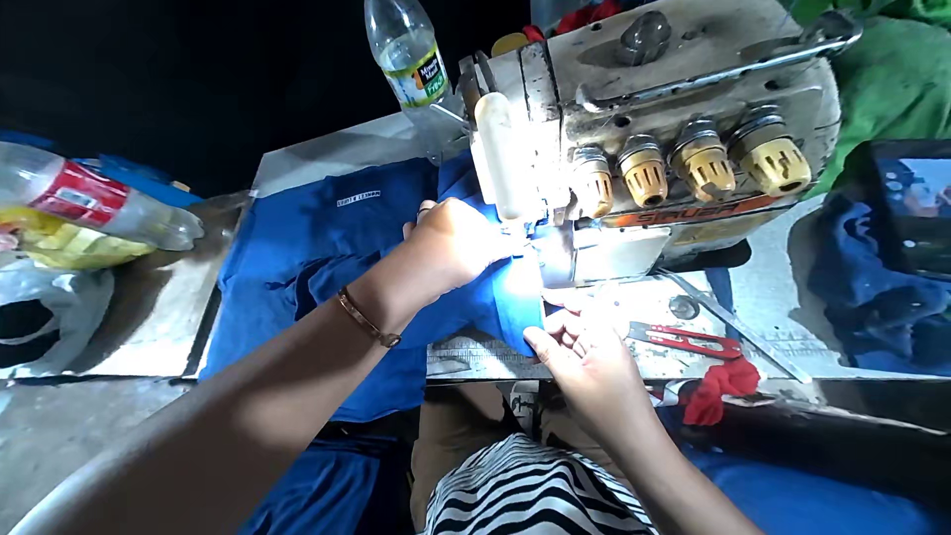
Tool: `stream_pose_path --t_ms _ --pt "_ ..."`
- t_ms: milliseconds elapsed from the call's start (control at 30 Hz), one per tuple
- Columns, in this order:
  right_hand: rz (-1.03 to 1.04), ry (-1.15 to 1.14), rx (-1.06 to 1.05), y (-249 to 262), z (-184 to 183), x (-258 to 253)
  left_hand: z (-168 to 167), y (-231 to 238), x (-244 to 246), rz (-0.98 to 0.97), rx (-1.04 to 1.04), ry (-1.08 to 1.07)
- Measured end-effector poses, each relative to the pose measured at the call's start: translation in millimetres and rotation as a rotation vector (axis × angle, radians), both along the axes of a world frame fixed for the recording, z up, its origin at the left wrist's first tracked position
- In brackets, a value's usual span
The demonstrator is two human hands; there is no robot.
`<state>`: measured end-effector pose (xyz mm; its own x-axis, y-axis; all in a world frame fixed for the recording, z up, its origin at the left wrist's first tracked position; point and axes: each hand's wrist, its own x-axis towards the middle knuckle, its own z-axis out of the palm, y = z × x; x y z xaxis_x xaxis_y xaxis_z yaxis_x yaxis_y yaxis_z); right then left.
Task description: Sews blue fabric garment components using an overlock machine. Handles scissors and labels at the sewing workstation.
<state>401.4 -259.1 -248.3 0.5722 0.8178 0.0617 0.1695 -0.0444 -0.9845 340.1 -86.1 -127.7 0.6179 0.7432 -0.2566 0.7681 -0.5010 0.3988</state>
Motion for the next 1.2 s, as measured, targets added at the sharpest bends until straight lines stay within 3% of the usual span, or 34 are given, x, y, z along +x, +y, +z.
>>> stream_pose_path --t_ms 300,433,700,1200 --pt "-0.002 0.018 -0.008 1 -1 -2 -12 7 -10 -0.071 0.050 -0.102" --pt "-0.014 -0.003 -0.020 0 0 -2 -22 4 -18 -0.177 0.183 -0.244" --pt "-0.015 -0.001 -0.015 1 -1 -3 -43 -17 -32 -0.140 0.427 -0.436" --pt "-0.022 -0.008 0.004 2 -3 -4 -46 -26 -43 -0.221 0.476 -0.375"
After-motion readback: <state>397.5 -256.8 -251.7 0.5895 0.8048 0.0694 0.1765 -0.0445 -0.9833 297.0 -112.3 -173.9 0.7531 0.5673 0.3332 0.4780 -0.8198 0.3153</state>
